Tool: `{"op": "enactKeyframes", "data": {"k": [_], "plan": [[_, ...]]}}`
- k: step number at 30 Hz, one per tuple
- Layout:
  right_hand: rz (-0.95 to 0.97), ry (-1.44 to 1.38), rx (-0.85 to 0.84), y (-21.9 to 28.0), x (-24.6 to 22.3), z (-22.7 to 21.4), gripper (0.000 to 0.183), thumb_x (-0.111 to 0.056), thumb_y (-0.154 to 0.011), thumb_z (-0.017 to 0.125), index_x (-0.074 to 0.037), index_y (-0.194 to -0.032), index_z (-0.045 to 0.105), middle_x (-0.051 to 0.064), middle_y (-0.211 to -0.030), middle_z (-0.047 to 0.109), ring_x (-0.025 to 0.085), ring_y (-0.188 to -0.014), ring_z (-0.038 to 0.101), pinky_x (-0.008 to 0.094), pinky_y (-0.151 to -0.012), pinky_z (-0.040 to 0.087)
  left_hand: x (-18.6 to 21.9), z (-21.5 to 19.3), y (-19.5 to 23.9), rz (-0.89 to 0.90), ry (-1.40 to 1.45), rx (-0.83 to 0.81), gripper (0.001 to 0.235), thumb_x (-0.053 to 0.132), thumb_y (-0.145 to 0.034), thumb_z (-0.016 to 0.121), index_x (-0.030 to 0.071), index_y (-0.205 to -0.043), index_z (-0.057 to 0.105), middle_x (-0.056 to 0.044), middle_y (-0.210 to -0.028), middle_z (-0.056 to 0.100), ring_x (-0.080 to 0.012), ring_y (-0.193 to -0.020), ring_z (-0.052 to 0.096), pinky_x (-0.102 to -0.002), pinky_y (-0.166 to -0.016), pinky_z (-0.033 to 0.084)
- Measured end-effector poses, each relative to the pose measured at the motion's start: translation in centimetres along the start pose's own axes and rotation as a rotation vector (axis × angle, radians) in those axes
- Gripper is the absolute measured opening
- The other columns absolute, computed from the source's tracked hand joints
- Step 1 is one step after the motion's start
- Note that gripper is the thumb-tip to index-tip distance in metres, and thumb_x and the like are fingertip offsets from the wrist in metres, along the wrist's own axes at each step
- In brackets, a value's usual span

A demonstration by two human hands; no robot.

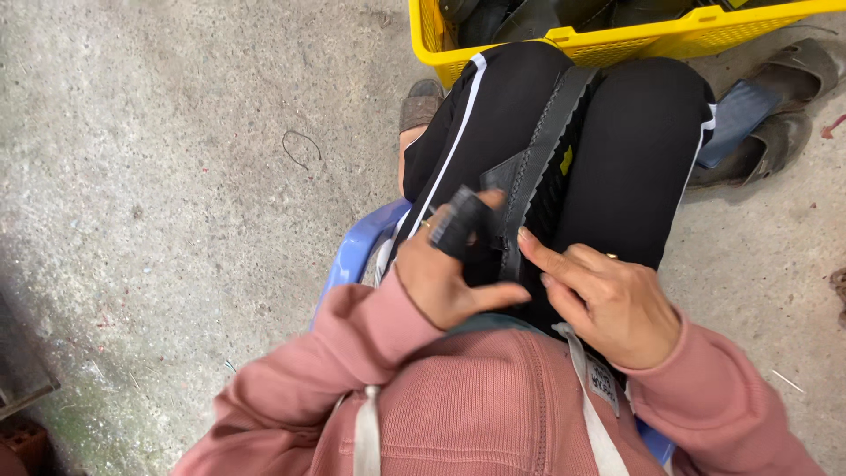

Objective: The person sits on a blue stool and sews a black slipper held on their lap using a needle and thread. They repeatedly push the needle through the slipper's sole and pull the thread tight to secure the stitching.

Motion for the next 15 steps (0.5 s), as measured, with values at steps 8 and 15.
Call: {"op": "enactKeyframes", "data": {"k": [8, 15], "plan": [[0.185, 0.457, -0.075, 6.3, 6.4, -3.2, 0.062, -0.022, -0.093, 0.055, -0.021, -0.153, 0.040, -0.007, -0.143, 0.060, 0.011, -0.073, 0.069, 0.032, -0.044, 0.047, 1.8, 1.8, -0.1, 0.052, -0.343, -0.051, 0.070, 0.035, -0.076, 0.073, 0.020, -0.139, 0.046, -0.008, -0.130, 0.055, -0.0258, -0.116, 0.064, -0.037, -0.089, 0.056], [0.385, -1.139, 0.343, 3.6, 4.5, 0.5, 0.041, -0.023, -0.098, 0.051, 0.000, -0.131, 0.051, 0.004, -0.069, 0.048, 0.008, -0.048, 0.042, 0.017, -0.039, 0.035, -1.1, 2.3, -0.2, -0.111, -0.245, -0.123, 0.078, 0.044, -0.079, 0.073, 0.025, -0.146, 0.037, 0.006, -0.075, 0.059, -0.0095, -0.064, 0.060, -0.025, -0.066, 0.051]]}}
Point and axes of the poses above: each hand's wrist, its own y-axis away from the middle knuckle, its own z-axis out of the palm, x = y × z, the point moved 10 cm from there along -y, towards the middle knuckle
